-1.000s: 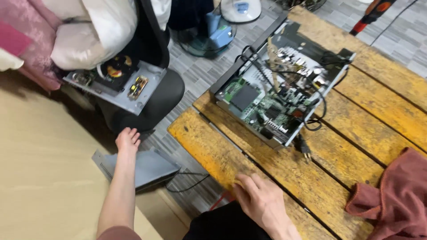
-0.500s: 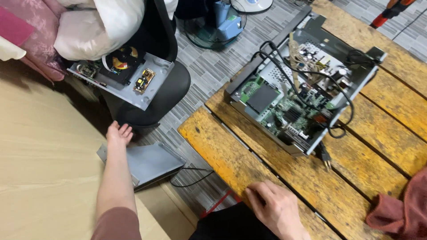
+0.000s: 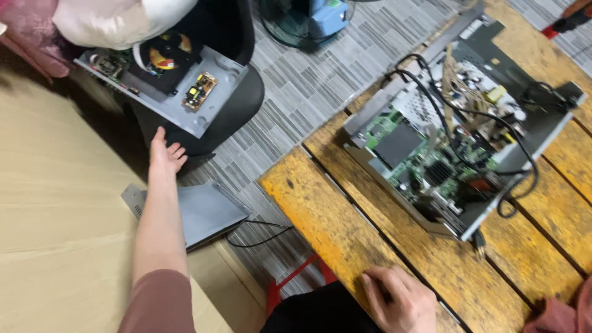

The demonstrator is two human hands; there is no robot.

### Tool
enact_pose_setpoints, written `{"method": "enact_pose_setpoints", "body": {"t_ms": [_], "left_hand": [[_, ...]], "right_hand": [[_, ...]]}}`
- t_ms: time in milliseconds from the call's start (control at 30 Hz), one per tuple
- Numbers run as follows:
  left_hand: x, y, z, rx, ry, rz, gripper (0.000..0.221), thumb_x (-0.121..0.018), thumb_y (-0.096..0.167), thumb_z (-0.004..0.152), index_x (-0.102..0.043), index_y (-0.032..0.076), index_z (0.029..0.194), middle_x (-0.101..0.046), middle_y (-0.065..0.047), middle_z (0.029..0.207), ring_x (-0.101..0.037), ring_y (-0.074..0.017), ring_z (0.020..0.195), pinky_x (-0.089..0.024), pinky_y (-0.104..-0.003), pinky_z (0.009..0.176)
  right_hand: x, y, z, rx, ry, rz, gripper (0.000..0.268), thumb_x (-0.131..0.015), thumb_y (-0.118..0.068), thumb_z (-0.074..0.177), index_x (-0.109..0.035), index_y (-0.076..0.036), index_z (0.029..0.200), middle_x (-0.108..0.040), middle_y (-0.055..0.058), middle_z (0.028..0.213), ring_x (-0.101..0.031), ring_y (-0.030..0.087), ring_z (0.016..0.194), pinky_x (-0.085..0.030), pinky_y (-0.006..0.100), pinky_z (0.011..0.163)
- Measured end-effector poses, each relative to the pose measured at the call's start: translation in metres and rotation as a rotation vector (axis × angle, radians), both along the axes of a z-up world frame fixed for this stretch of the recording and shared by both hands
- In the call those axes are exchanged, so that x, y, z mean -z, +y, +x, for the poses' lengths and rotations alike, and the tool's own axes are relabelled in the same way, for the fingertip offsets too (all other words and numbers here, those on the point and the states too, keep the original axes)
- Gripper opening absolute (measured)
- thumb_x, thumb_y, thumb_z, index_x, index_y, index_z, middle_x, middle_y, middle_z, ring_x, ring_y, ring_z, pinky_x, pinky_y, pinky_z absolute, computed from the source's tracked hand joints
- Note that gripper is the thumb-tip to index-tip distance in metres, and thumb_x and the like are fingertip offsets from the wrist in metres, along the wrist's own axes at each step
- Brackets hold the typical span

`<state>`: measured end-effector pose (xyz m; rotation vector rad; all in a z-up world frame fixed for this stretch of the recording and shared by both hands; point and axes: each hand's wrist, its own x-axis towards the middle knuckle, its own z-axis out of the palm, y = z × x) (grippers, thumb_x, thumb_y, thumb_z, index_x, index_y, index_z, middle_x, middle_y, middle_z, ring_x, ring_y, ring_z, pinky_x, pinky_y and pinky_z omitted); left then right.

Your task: Disassembling a DVD player by removing screws from internal circuit boards and the optical drive assembly

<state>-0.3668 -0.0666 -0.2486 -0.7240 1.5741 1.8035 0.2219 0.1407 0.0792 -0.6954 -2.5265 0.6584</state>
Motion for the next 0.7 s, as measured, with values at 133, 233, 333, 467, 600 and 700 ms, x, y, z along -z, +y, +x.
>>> {"method": "enact_pose_setpoints", "body": {"t_ms": [133,233,333,467,600,700], "left_hand": [[0.019,0.01,-0.015,0.012,0.003,0.04,0.116,-0.059,0.077,0.069,-0.005,0.031,0.161,-0.021,-0.017,0.166,-0.024,-0.0369,0.152,-0.011,-0.054,0.122],[0.02,0.021,-0.018,0.007,0.008,0.052,0.121,-0.061,0.077,0.061,-0.021,0.02,0.16,-0.021,-0.017,0.166,-0.027,-0.0333,0.152,-0.012,-0.051,0.123],[0.028,0.028,-0.031,0.017,0.028,0.128,0.117,-0.066,0.07,0.061,-0.025,0.02,0.159,-0.025,-0.02,0.164,-0.03,-0.0371,0.15,-0.012,-0.054,0.122],[0.038,0.048,-0.038,-0.09,-0.023,0.176,0.051,-0.066,0.053,0.078,-0.063,0.027,0.122,-0.071,-0.011,0.12,-0.064,-0.0293,0.113,-0.043,-0.044,0.1],[0.017,0.067,-0.028,-0.265,0.027,0.08,0.026,-0.066,0.034,0.093,-0.068,0.017,0.112,-0.076,-0.007,0.098,-0.071,-0.0264,0.081,-0.056,-0.044,0.065],[0.009,0.067,-0.029,-0.222,0.038,0.015,0.022,-0.068,0.027,0.093,-0.064,0.015,0.111,-0.073,-0.009,0.094,-0.07,-0.0278,0.075,-0.057,-0.045,0.062]], "right_hand": [[0.01,-0.005,-0.003,0.056,-0.034,-0.007,0.01,-0.07,-0.027,0.085,-0.072,-0.019,0.08,-0.068,-0.004,0.068,-0.064,0.01,0.055,-0.046,0.022,0.052],[0.005,-0.01,-0.01,0.164,-0.072,0.007,0.009,-0.073,-0.025,0.082,-0.072,-0.02,0.075,-0.062,-0.004,0.059,-0.055,0.011,0.046,-0.041,0.023,0.047],[0.014,-0.014,-0.011,0.239,-0.094,-0.072,0.007,-0.074,-0.024,0.082,-0.073,-0.021,0.075,-0.065,-0.007,0.061,-0.058,0.008,0.049,-0.043,0.022,0.052],[0.052,-0.013,0.008,0.333,-0.128,-0.086,0.012,-0.072,-0.027,0.083,-0.072,-0.02,0.073,-0.055,-0.002,0.054,-0.053,0.013,0.047,-0.039,0.027,0.05],[0.141,0.021,0.073,0.417,-0.83,-0.136,0.024,-0.063,-0.065,0.072,-0.08,-0.05,0.078,-0.059,-0.005,0.06,-0.068,0.008,0.063,-0.05,0.022,0.064],[0.125,0.014,0.063,0.418,-0.716,-0.097,0.025,-0.061,-0.06,0.076,-0.08,-0.044,0.072,-0.055,-0.003,0.055,-0.063,0.011,0.057,-0.046,0.025,0.061]]}}
